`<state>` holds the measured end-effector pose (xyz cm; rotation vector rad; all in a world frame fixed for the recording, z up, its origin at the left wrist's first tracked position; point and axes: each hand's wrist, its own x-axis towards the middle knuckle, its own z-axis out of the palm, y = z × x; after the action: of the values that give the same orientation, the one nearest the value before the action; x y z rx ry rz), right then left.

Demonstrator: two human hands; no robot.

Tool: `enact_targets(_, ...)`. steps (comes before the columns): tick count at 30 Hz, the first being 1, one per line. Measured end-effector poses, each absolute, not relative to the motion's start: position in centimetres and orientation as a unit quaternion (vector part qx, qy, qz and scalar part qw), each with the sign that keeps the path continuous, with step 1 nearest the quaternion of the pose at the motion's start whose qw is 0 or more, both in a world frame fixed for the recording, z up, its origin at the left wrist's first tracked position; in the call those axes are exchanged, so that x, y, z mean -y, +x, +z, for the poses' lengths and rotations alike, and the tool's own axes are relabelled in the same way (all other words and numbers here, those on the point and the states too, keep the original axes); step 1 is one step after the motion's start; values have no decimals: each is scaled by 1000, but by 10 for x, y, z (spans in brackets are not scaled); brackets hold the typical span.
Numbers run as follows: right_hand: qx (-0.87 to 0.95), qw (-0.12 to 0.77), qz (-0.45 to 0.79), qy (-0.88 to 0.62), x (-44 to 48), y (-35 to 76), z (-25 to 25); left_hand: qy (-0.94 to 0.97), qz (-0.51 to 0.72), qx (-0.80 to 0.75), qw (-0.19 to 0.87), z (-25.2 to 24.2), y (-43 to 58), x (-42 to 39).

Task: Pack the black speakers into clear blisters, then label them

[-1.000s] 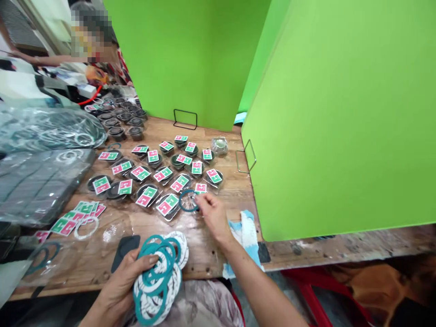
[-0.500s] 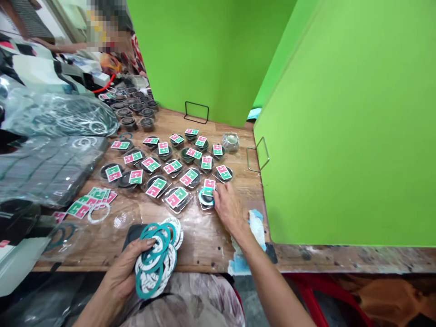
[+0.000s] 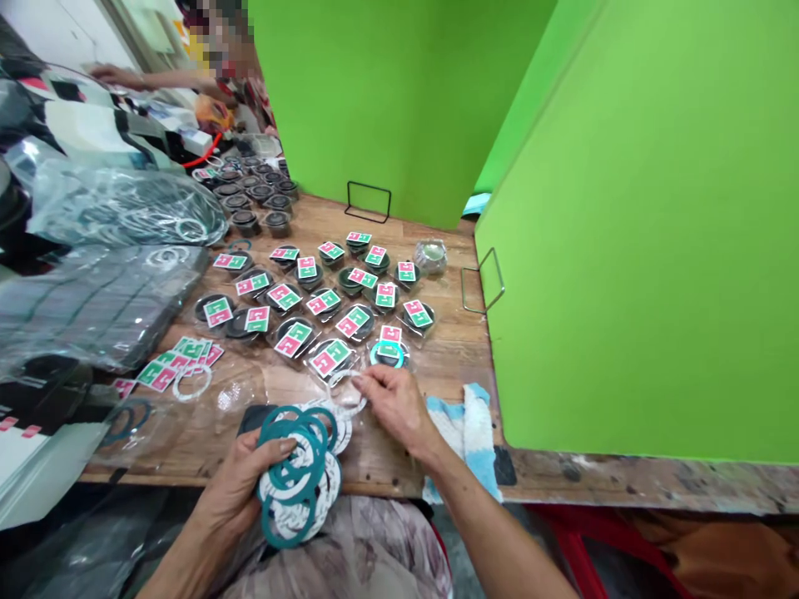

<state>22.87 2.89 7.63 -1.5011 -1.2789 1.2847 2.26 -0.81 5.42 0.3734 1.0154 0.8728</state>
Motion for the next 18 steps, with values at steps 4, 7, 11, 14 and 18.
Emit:
enact_targets(4, 483, 434, 365, -668, -53, 279, 86, 131, 392, -466, 782, 51, 23, 7)
enact_targets(7, 481, 435, 239, -722, -83, 316, 87, 114, 386, -463, 789, 50, 24, 8)
enact_targets(11, 501, 387, 187, -751, -113, 341, 83, 110, 389, -445, 799, 52, 24, 10)
enact_targets(14, 523, 361, 143, -758, -104, 329, 84, 114, 402, -444, 793, 55, 23, 10)
enact_targets(18, 601, 362, 179, -690, -55, 278, 91, 131, 406, -445, 787, 56, 27, 8)
